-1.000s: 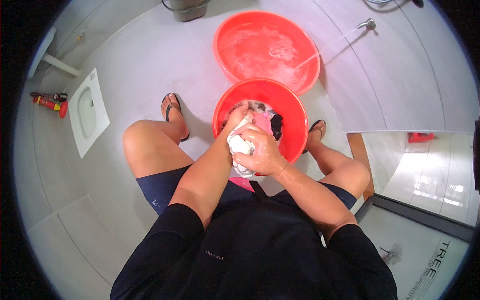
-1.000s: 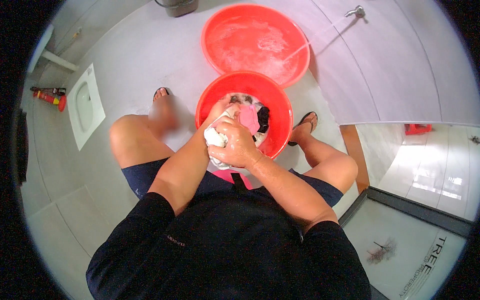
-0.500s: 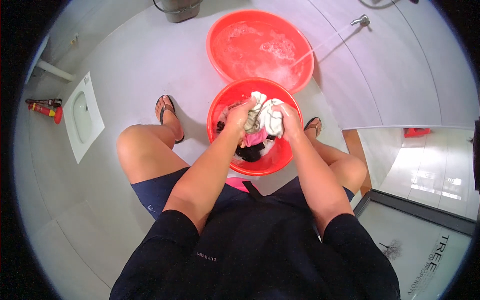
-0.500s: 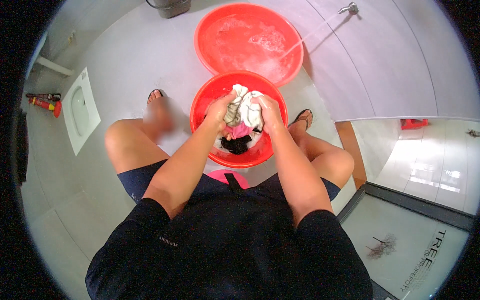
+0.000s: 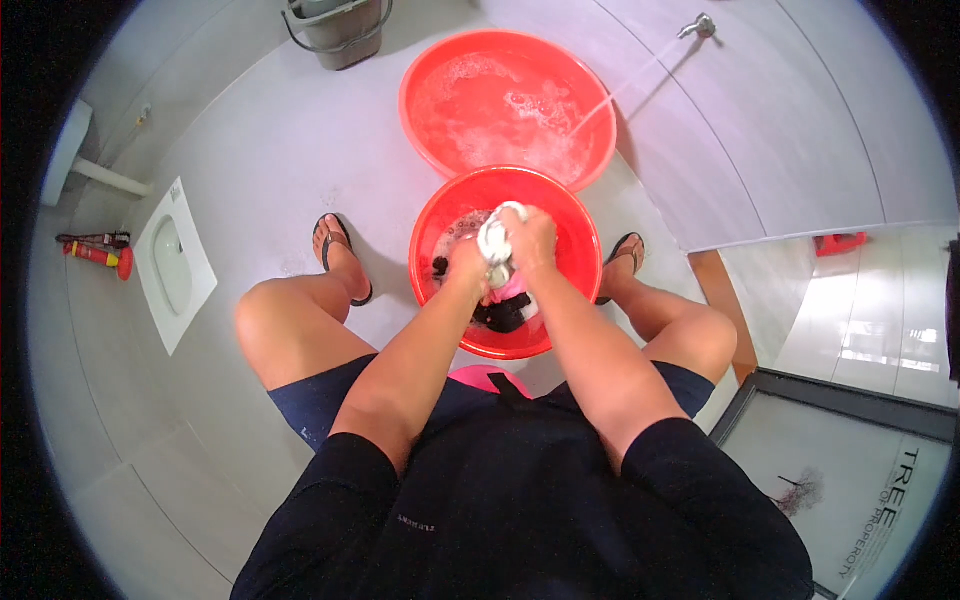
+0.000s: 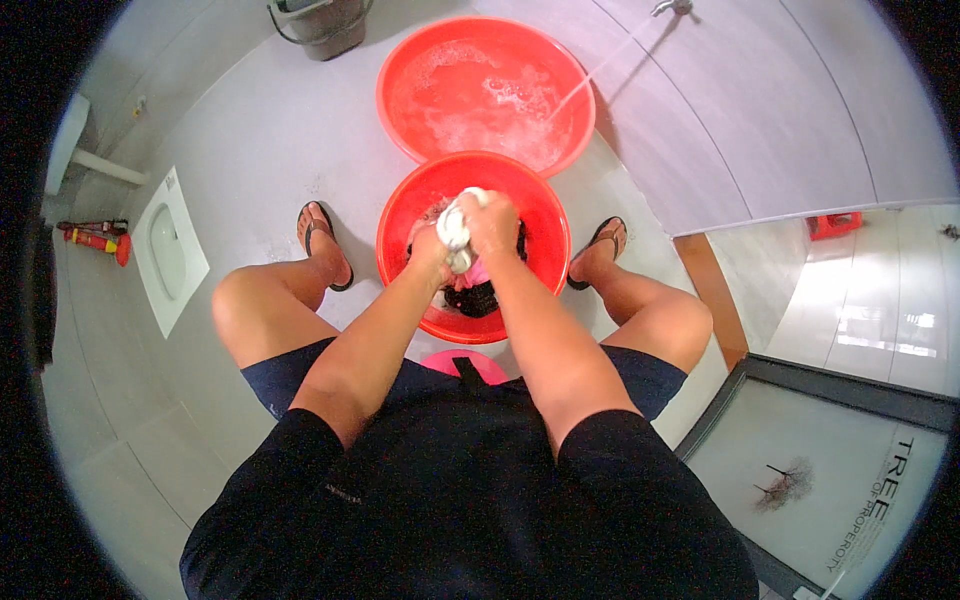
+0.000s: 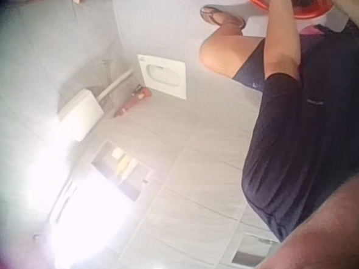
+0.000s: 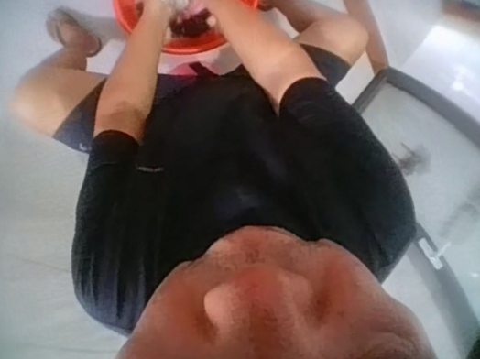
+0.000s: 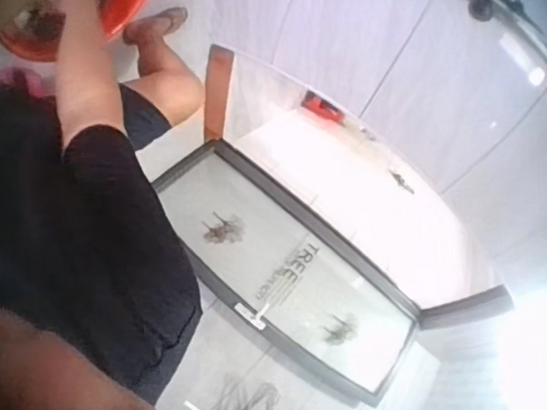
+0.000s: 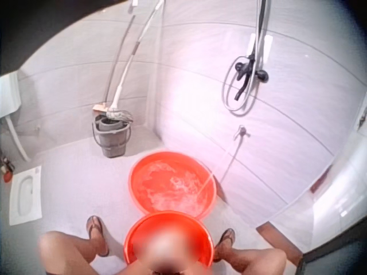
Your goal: The person washes clothes by scrubbing garments by hand in a soapy bucket, wringing out each piece, and transferring them into a water-filled basin.
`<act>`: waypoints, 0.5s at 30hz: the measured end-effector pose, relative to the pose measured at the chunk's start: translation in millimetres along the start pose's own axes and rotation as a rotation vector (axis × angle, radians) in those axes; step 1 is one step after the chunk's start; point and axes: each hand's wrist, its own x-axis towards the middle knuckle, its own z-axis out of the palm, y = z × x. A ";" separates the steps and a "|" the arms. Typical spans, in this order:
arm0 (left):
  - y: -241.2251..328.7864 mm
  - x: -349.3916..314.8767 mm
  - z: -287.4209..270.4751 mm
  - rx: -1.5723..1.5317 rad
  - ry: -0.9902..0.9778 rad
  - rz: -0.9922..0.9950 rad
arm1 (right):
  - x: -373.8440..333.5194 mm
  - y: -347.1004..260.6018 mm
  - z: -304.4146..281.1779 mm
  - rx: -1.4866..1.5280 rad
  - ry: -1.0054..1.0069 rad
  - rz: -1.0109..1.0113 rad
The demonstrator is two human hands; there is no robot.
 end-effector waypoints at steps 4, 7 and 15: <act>15.3 -6.7 4.5 0.059 -0.081 -0.053 | 17.0 14.5 -28.5 -0.060 -0.007 0.124; 41.2 -42.1 27.3 0.002 -0.278 -0.153 | 3.8 27.5 -44.0 0.689 -0.246 0.390; 10.1 -56.2 26.3 0.859 -0.312 0.529 | -36.4 29.7 -44.7 0.664 -0.131 0.462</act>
